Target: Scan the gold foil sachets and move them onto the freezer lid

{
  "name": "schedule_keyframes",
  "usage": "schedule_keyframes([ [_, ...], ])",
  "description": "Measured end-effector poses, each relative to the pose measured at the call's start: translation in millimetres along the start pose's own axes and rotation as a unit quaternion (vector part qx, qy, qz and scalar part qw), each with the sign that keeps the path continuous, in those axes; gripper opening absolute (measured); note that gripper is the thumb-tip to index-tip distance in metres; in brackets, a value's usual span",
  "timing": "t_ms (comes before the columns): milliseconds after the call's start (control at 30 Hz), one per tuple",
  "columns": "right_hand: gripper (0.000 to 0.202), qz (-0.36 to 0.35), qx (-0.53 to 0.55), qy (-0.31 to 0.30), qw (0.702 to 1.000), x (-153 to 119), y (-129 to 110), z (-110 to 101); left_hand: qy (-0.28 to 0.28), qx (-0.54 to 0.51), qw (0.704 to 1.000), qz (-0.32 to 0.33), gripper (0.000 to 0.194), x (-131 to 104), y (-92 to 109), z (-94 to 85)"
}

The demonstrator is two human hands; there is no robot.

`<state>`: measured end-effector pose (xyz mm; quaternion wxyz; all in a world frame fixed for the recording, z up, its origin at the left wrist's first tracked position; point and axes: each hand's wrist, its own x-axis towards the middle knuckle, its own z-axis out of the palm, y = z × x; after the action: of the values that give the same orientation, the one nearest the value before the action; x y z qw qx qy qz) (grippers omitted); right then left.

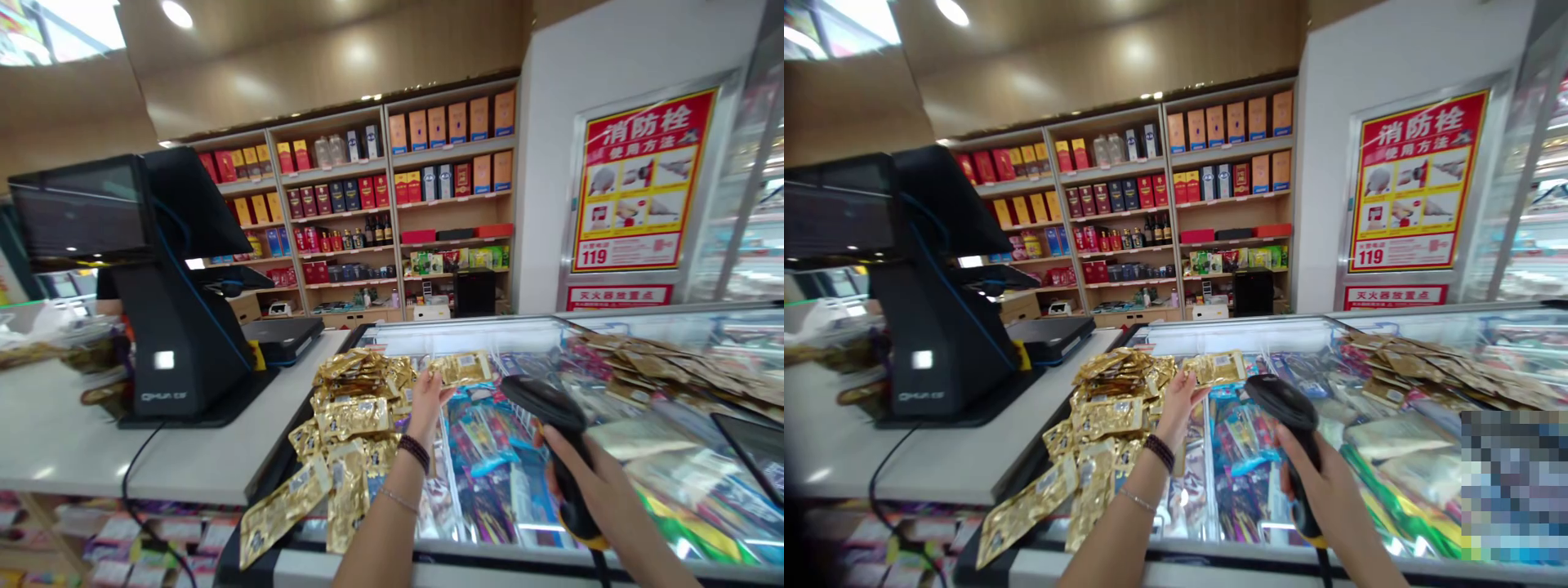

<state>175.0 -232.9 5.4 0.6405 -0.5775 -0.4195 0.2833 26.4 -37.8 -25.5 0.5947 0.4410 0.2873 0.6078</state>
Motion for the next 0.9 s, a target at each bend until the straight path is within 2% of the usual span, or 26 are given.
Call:
schedule_keyframes([
  [100,0.052,-0.04,-0.055,-0.018,0.998,-6,-3,20,-0.02,-0.015,1.0,0.004,0.07,2,1,-6.8],
  [233,0.048,-0.038,-0.115,-0.027,0.992,-7,-5,30,-0.006,-0.031,0.999,0.008,0.069,3,1,-10.8],
  [600,0.048,-0.041,-0.138,-0.026,0.989,-7,-4,31,-0.012,-0.034,0.999,0.014,0.054,4,3,-10.2],
  [900,0.053,-0.04,-0.124,-0.019,0.991,-1,1,26,-0.005,-0.041,0.999,0.009,0.056,7,0,-11.1],
])
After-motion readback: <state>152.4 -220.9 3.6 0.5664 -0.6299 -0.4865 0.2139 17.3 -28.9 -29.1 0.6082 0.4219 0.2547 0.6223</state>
